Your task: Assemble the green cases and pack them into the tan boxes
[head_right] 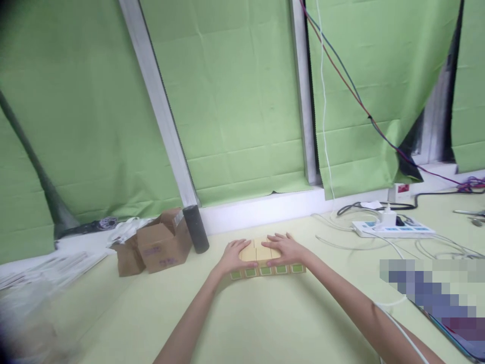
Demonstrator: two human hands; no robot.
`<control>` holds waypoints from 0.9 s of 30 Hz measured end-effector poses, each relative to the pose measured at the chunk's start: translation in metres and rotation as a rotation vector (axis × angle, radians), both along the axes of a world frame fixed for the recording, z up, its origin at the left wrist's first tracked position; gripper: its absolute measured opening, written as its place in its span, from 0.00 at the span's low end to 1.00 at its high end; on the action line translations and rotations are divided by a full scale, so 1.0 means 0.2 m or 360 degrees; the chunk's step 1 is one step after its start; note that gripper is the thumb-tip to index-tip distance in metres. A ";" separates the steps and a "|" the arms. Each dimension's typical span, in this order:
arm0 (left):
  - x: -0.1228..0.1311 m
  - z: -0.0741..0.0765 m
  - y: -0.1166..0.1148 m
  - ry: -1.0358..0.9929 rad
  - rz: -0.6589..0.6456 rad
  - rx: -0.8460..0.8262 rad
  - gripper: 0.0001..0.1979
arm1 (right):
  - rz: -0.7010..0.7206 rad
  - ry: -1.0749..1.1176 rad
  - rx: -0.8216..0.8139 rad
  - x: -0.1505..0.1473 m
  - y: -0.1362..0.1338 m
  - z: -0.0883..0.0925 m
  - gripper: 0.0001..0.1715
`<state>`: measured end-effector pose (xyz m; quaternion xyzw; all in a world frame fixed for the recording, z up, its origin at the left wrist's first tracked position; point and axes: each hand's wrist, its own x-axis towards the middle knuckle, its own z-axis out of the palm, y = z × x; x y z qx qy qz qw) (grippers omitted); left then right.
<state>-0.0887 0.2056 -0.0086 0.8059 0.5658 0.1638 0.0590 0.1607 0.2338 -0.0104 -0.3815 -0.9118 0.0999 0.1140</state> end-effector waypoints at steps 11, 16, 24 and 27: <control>0.04 -0.03 -0.33 -0.0248 0.0096 -0.0068 0.48 | 0.0066 0.0130 0.0071 0.04 -0.30 -0.04 0.49; 0.03 -0.03 -0.29 -0.0614 0.0088 -0.0094 0.44 | 0.0067 0.0282 0.0037 0.02 -0.26 -0.02 0.52; -0.09 -0.03 -0.37 -0.1855 0.0561 0.0054 0.29 | -0.0426 0.1143 -0.0014 0.09 -0.34 0.01 0.36; -0.08 -0.08 -0.41 -0.2276 0.0644 -0.0227 0.29 | -0.0805 0.1495 -0.0220 0.10 -0.33 -0.06 0.31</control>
